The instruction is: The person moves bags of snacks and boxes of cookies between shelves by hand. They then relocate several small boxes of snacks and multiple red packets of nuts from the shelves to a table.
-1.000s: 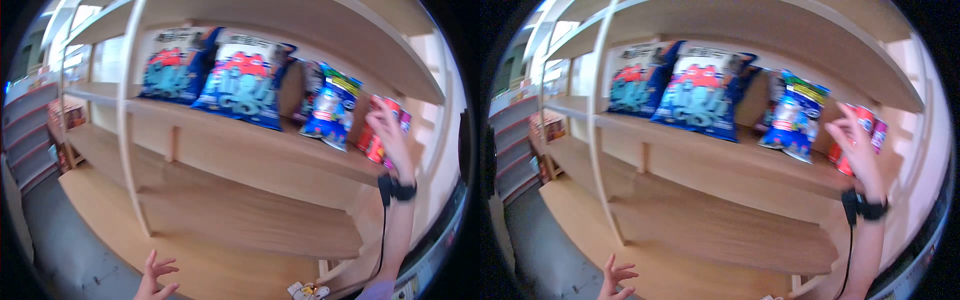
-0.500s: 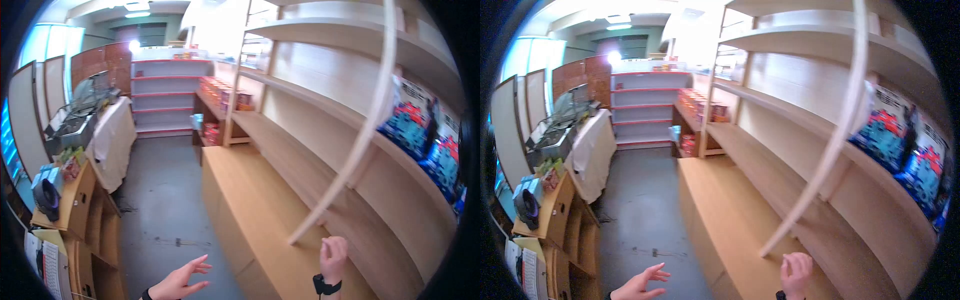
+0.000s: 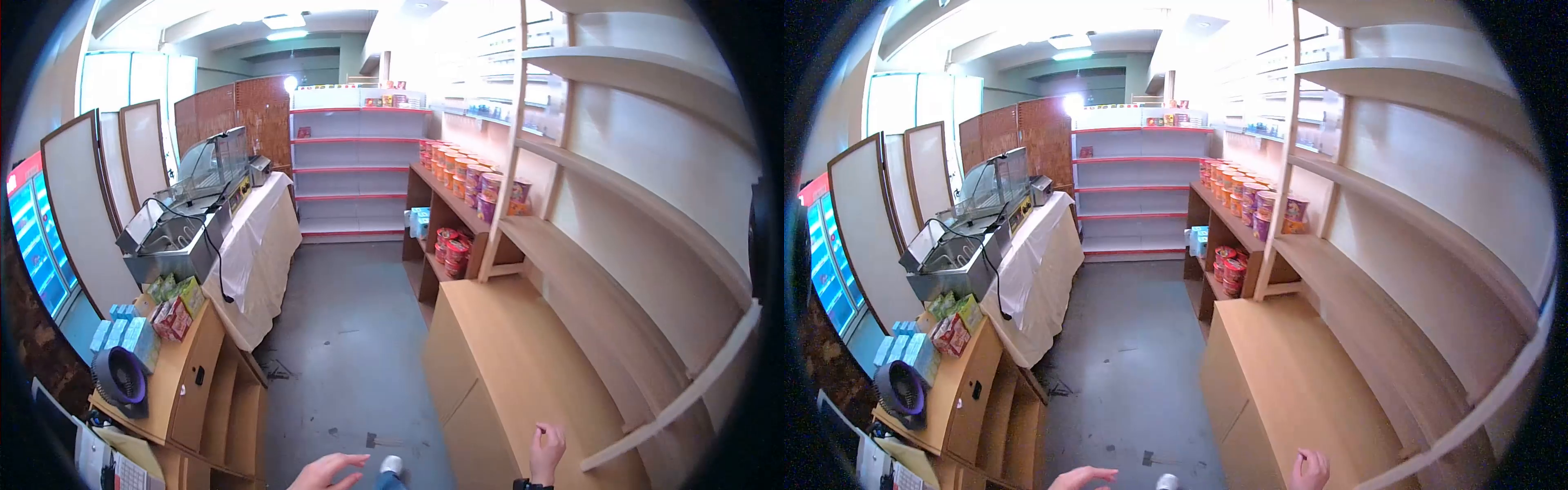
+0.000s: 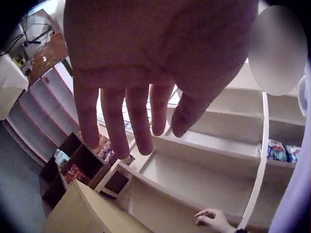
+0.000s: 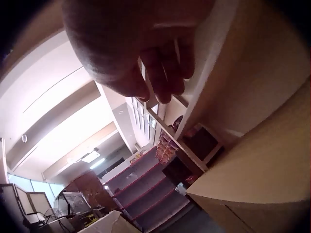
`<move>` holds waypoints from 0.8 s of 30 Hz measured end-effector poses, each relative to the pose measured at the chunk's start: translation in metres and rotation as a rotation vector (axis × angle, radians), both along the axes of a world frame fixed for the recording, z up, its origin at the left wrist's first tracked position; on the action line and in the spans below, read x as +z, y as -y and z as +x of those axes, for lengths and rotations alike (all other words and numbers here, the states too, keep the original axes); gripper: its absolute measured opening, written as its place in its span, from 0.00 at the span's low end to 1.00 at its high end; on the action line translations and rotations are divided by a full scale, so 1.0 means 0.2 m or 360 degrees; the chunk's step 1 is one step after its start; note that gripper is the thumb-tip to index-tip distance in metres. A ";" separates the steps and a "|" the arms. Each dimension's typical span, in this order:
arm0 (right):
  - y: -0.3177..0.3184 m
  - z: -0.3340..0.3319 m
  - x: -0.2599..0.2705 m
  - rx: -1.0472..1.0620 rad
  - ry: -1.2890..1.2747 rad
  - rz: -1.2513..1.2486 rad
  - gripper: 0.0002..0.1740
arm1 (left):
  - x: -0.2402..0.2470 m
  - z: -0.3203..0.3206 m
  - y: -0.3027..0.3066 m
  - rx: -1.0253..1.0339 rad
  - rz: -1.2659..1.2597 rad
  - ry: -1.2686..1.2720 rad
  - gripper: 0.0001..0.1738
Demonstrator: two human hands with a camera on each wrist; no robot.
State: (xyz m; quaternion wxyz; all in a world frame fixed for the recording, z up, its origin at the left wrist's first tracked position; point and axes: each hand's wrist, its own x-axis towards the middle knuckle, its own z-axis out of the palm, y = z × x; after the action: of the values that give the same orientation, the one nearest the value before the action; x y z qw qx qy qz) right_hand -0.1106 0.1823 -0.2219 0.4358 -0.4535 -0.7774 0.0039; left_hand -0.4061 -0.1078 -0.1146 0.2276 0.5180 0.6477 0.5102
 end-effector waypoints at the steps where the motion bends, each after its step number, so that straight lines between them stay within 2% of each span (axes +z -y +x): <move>1: -0.08 -0.08 -0.06 -0.0050 -0.0051 -0.0075 0.04 | -0.01 -0.07 -0.07 0.0003 0.0047 -0.0005 0.18; 4: -0.41 -0.35 -0.19 -0.0042 0.0049 -0.0207 0.03 | -0.08 -0.34 -0.24 0.0111 -0.0035 0.0160 0.16; 6: -0.71 -0.62 -0.19 0.0019 0.0100 -0.0106 0.03 | -0.10 -0.61 -0.35 0.0252 -0.0073 0.0086 0.15; 8: -0.90 -0.94 -0.14 0.0126 0.0109 -0.0055 0.03 | -0.02 -0.83 -0.44 0.0452 -0.0136 -0.0017 0.14; 9: -1.00 -1.17 -0.03 0.0191 0.0043 -0.0050 0.04 | 0.01 -0.95 -0.49 0.0544 -0.0114 -0.0003 0.14; 10: -1.07 -1.40 0.06 0.0285 -0.0089 -0.0100 0.04 | 0.08 -1.06 -0.54 0.0638 -0.0145 0.0320 0.15; 11: -1.12 -1.62 0.14 0.0370 -0.0214 -0.0150 0.05 | 0.11 -1.16 -0.60 0.0735 -0.0047 0.0231 0.15; 13: -1.20 -2.05 0.28 0.0794 -0.0222 -0.0012 0.06 | 0.13 -1.34 -0.70 0.0899 0.0071 0.0120 0.16; 15: -1.27 -2.43 0.33 0.1123 -0.0089 0.0096 0.05 | 0.12 -1.50 -0.80 0.1005 0.0031 0.0044 0.16; 17: -1.33 -2.73 0.33 0.1301 0.0085 0.0122 0.04 | 0.00 -1.66 -0.90 0.1054 0.0055 0.0262 0.15; 19: -1.44 -2.98 0.28 0.1278 0.0103 0.0060 0.04 | -0.10 -1.85 -1.00 0.1095 0.0057 0.0264 0.14; 20: -1.51 -3.09 0.24 0.1272 0.0113 -0.0006 0.04 | -0.15 -1.96 -1.04 0.1177 0.0101 0.0399 0.13; 21: -1.60 -3.19 0.20 0.1209 0.0100 0.0014 0.03 | -0.24 -2.09 -1.08 0.1267 0.0316 0.0819 0.12; 22: -1.68 -3.27 0.15 0.1187 0.0090 0.0012 0.03 | -0.15 -2.22 -1.15 0.1353 0.0240 0.0581 0.10; 23: -1.78 -3.35 0.11 0.1126 0.0180 0.0016 0.04 | -0.14 -2.37 -1.20 0.1421 0.0349 0.0754 0.10; 24: -1.88 -3.42 0.09 0.1067 0.0272 0.0020 0.04 | -0.10 -2.53 -1.28 0.1475 0.0340 0.0638 0.11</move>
State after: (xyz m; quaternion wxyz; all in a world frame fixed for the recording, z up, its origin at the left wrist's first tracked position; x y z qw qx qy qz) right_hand -0.7949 0.5583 -0.2033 0.3465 -0.1688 -0.9169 0.1040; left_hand -0.9122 0.1485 -0.1344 0.0431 0.0890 0.6973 0.7099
